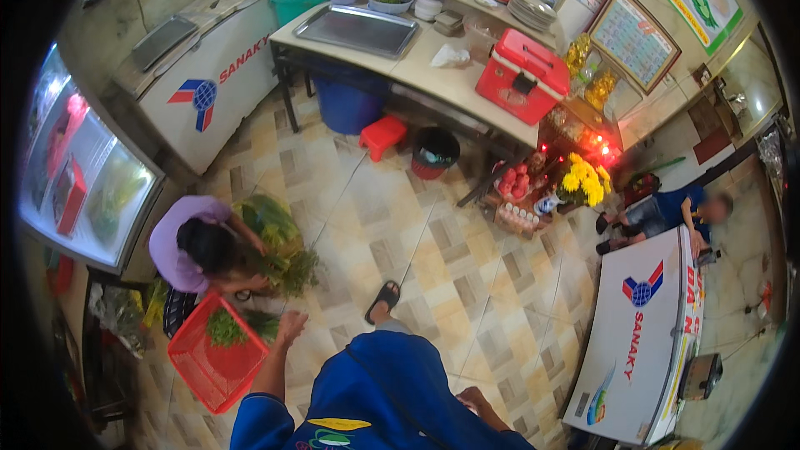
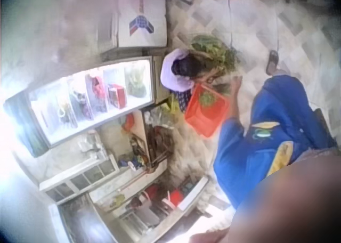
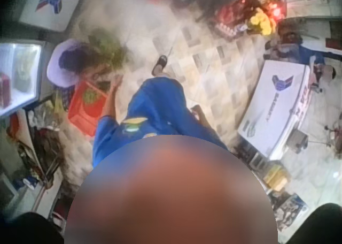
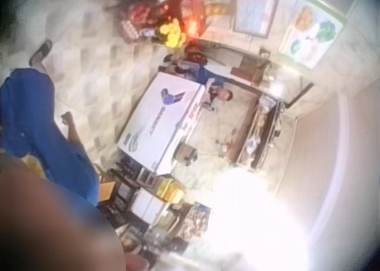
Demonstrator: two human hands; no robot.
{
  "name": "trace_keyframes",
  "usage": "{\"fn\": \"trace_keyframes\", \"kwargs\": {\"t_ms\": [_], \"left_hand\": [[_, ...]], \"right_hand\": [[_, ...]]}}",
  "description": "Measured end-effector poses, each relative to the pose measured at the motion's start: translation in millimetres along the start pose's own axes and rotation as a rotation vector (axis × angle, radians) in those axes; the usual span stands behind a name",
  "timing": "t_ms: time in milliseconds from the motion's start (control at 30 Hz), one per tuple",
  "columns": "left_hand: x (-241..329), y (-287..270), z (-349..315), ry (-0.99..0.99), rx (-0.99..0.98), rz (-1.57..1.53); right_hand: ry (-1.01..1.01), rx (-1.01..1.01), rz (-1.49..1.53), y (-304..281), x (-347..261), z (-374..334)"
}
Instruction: The person assembles a food tray by placing a small packet, a plate with lime wedges, a flatbread, and a bowl of shredded greens onto a metal tray. They then add a bowl of mixed ingredients and carry the tray through the restaurant.
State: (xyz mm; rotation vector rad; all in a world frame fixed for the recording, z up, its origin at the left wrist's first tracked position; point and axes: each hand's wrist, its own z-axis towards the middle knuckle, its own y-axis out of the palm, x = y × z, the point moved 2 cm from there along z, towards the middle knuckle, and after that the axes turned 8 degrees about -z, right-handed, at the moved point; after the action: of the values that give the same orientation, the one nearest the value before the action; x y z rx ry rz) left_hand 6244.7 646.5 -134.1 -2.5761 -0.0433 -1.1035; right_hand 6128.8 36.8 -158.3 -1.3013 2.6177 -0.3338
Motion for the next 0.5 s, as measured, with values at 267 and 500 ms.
{"fn": "trace_keyframes", "kwargs": {"t_ms": [267,500], "left_hand": [[25,23,62,-0.006,-0.104,-0.295],[124,0,213,-0.386,0.052,0.038]], "right_hand": [[-0.367,0.595,-0.597,-338,-402,29],[-0.868,0.631,-0.238,-453,-672,-30]]}}
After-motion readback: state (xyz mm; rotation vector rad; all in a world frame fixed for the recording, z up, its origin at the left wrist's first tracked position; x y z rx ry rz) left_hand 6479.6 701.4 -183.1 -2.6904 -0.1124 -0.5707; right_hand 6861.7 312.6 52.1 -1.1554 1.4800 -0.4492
